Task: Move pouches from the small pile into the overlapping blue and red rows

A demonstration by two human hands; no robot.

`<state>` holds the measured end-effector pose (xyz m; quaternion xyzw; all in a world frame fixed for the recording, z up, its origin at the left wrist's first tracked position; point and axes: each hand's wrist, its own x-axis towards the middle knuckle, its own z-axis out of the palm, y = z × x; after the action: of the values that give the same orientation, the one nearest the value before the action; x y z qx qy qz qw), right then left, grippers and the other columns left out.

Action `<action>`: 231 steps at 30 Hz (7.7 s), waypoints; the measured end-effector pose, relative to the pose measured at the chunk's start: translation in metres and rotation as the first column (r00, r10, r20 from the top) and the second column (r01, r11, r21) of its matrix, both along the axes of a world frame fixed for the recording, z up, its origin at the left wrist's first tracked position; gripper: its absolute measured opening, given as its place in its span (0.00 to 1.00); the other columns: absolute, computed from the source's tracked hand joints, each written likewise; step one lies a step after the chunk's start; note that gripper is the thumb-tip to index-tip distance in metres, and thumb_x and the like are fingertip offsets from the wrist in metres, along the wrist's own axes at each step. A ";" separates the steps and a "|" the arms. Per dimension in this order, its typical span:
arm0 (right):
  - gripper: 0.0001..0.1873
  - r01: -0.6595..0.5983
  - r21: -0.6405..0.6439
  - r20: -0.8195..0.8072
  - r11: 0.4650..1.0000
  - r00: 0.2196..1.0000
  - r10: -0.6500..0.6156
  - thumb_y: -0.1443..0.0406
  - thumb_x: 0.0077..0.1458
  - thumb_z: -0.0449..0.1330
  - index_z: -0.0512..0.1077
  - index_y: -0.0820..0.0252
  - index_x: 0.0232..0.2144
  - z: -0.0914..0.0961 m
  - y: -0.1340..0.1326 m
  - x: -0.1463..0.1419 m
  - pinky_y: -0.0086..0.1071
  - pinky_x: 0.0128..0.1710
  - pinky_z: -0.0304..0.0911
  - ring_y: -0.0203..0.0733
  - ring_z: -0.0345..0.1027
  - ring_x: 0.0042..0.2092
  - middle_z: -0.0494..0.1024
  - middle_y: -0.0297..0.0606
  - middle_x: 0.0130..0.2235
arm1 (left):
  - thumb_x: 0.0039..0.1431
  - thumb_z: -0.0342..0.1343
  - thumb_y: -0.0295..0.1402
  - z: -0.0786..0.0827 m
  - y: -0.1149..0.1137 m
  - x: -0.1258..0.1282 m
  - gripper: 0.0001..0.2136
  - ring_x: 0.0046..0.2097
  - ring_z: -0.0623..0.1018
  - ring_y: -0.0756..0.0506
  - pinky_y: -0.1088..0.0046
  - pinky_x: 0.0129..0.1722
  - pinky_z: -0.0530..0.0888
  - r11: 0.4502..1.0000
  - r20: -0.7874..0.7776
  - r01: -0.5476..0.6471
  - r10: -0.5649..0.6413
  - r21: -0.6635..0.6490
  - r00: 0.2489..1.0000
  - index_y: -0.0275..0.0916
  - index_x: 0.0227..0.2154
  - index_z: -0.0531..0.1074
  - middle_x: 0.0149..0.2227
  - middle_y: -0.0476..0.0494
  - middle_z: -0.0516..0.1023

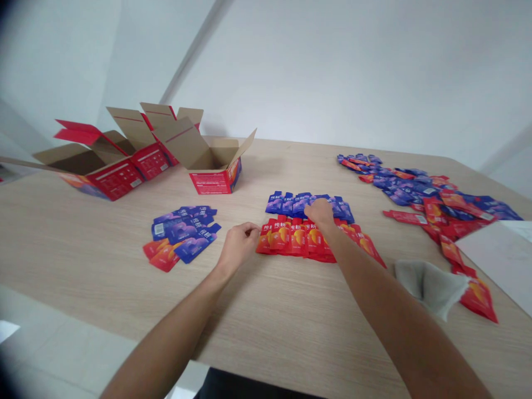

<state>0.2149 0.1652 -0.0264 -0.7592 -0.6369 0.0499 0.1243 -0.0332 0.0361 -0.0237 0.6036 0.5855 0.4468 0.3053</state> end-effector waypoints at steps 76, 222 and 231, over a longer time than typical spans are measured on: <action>0.21 -0.200 0.250 -0.891 0.947 0.336 0.306 0.49 0.61 0.59 0.69 0.60 0.28 -0.024 -0.170 -0.059 0.28 0.26 0.57 0.38 0.64 0.27 0.71 0.34 0.25 | 0.49 0.64 0.41 0.004 -0.016 0.016 0.13 0.22 0.71 0.50 0.74 0.26 0.66 0.825 0.330 0.478 -0.380 -0.302 0.864 0.34 0.22 0.77 0.20 0.46 0.75; 0.23 -0.073 0.331 -0.846 0.941 0.420 0.330 0.47 0.63 0.57 0.70 0.58 0.28 -0.036 -0.161 -0.079 0.29 0.25 0.57 0.38 0.64 0.26 0.71 0.33 0.24 | 0.46 0.68 0.47 0.006 -0.003 -0.001 0.19 0.24 0.68 0.52 0.75 0.26 0.64 0.821 0.328 0.485 -0.388 -0.302 0.861 0.33 0.24 0.75 0.22 0.49 0.73; 0.26 -0.146 0.247 -0.914 0.958 0.294 0.280 0.43 0.59 0.60 0.71 0.60 0.27 -0.028 -0.164 -0.080 0.28 0.23 0.55 0.37 0.63 0.24 0.72 0.35 0.23 | 0.51 0.64 0.46 -0.005 -0.001 -0.002 0.18 0.22 0.67 0.52 0.75 0.24 0.62 0.856 0.323 0.447 -0.358 -0.261 0.876 0.33 0.25 0.76 0.22 0.46 0.74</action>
<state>0.1345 0.0012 -0.0548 -0.4884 -0.5427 0.4594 0.5058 -0.0353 0.0356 -0.0288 0.5893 0.4651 0.3446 0.5636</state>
